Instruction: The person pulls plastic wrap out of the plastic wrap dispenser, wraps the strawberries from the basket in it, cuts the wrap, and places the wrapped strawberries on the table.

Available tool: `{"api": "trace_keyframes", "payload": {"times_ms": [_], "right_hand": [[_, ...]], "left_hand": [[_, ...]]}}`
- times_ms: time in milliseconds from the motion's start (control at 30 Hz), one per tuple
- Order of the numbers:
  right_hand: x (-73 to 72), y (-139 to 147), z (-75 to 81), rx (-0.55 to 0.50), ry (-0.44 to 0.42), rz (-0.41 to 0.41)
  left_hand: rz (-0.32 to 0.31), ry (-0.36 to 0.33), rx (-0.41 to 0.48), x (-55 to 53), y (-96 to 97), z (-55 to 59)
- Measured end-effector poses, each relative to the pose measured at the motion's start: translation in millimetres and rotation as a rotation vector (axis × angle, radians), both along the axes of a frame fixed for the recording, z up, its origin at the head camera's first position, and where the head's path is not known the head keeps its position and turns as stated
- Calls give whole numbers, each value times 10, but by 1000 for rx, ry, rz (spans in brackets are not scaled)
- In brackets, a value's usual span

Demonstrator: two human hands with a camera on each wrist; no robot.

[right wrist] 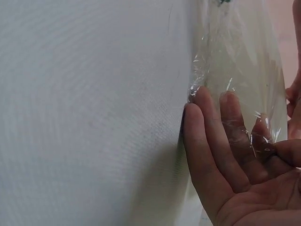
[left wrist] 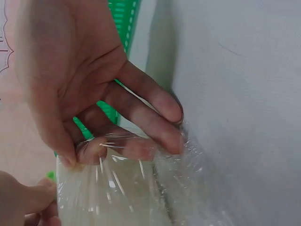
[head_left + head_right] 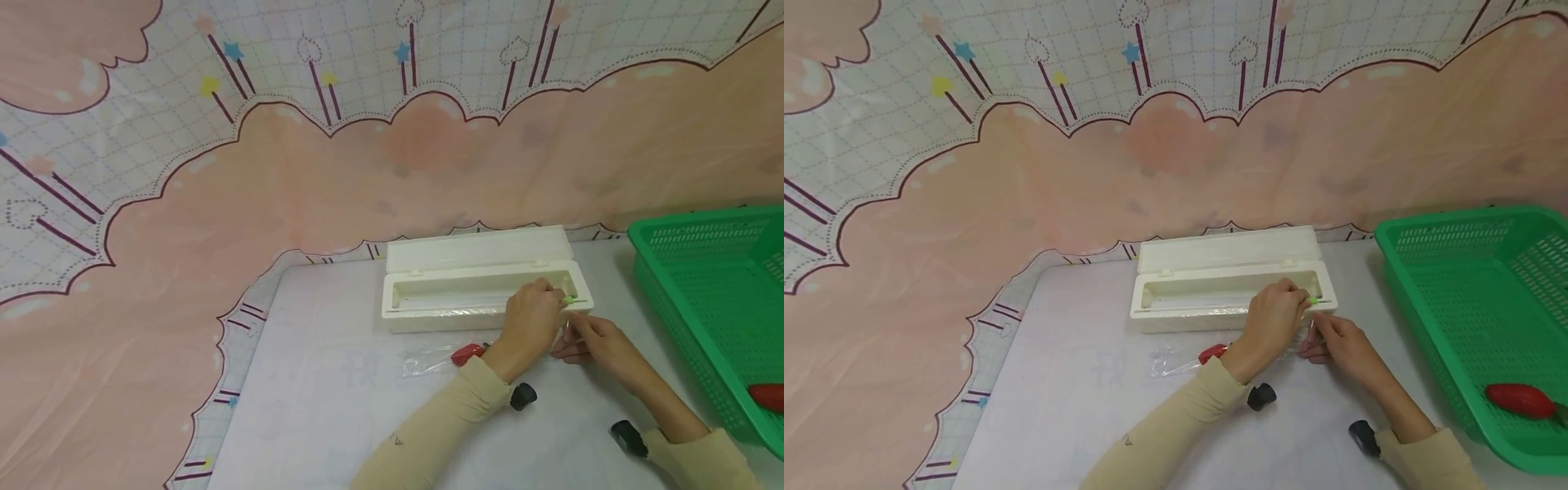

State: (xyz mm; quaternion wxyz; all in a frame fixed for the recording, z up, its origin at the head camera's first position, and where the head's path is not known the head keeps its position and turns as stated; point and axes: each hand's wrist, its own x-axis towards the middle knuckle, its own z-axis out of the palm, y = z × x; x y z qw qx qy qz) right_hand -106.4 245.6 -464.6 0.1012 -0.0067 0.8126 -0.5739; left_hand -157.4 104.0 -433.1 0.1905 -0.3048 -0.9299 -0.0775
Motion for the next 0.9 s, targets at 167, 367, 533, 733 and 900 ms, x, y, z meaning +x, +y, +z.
{"api": "trace_keyframes", "payload": {"times_ms": [167, 367, 533, 733, 900], "right_hand": [[26, 19, 11, 19, -7, -1], [26, 7, 23, 58, -4, -9], [18, -10, 16, 45, -2, -11], [7, -30, 18, 47, -10, -11], [-13, -24, 40, 74, -10, -15]], "left_hand": [[16, 144, -69, 27, 20, -19], [9, 164, -58, 26, 12, -23], [12, 97, -53, -10, -38, 1], [14, -42, 9, -93, -114, 43], [-31, -81, 49, -119, -160, 51]]}}
